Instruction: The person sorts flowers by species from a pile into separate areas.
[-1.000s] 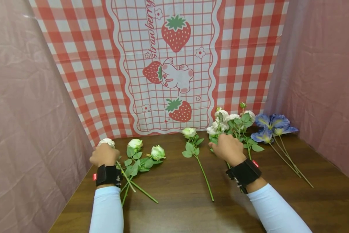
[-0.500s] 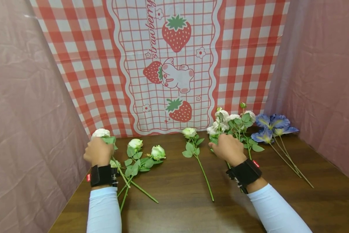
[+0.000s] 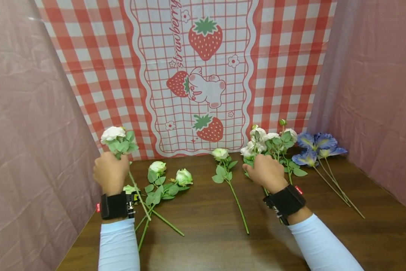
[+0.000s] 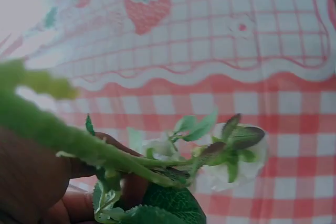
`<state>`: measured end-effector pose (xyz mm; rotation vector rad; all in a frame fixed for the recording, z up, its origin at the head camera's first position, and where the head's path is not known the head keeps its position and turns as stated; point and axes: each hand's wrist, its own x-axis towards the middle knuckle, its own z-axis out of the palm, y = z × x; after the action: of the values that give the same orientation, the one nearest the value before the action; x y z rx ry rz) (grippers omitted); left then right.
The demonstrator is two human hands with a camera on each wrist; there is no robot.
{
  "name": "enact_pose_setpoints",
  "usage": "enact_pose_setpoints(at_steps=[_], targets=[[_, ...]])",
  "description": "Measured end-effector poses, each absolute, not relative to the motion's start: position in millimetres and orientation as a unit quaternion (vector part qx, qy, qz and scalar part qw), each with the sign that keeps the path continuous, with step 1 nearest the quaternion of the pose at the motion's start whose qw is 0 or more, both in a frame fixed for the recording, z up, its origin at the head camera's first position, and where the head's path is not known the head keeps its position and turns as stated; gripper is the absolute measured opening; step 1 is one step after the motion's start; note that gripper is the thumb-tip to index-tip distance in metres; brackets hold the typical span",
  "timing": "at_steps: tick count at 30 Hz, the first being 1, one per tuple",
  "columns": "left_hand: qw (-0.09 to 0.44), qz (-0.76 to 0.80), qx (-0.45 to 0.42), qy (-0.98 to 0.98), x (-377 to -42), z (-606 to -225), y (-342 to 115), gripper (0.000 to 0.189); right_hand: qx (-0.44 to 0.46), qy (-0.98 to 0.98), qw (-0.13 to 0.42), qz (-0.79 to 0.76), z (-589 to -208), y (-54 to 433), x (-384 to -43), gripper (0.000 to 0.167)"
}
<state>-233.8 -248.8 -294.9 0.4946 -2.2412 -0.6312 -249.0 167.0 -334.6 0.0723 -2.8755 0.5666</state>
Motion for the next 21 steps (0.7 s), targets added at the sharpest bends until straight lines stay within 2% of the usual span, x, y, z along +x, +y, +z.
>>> enact_pose_setpoints(at_steps=[4,7,10,15,21], targets=[[0.423,-0.269,0.154,-0.851,-229,-288,-244,0.037,0.027,-0.975,0.111,0.193,-332,168,-247,0.06],[0.437,-0.293,0.126,-0.841,-227,-283,-240,0.038,0.029,-0.974,0.117,0.194,-330,168,-245,0.06],[0.425,-0.338,0.1,-0.834,-224,-278,-237,0.037,0.032,-0.973,0.124,0.193,-328,167,-243,0.06],[0.372,-0.431,0.073,-0.819,-221,-270,-228,0.031,0.037,-0.972,0.134,0.19,-324,165,-239,0.06],[0.33,-0.517,0.038,-0.789,-221,-268,-215,0.032,0.053,-0.967,0.162,0.188,-318,161,-230,0.061]])
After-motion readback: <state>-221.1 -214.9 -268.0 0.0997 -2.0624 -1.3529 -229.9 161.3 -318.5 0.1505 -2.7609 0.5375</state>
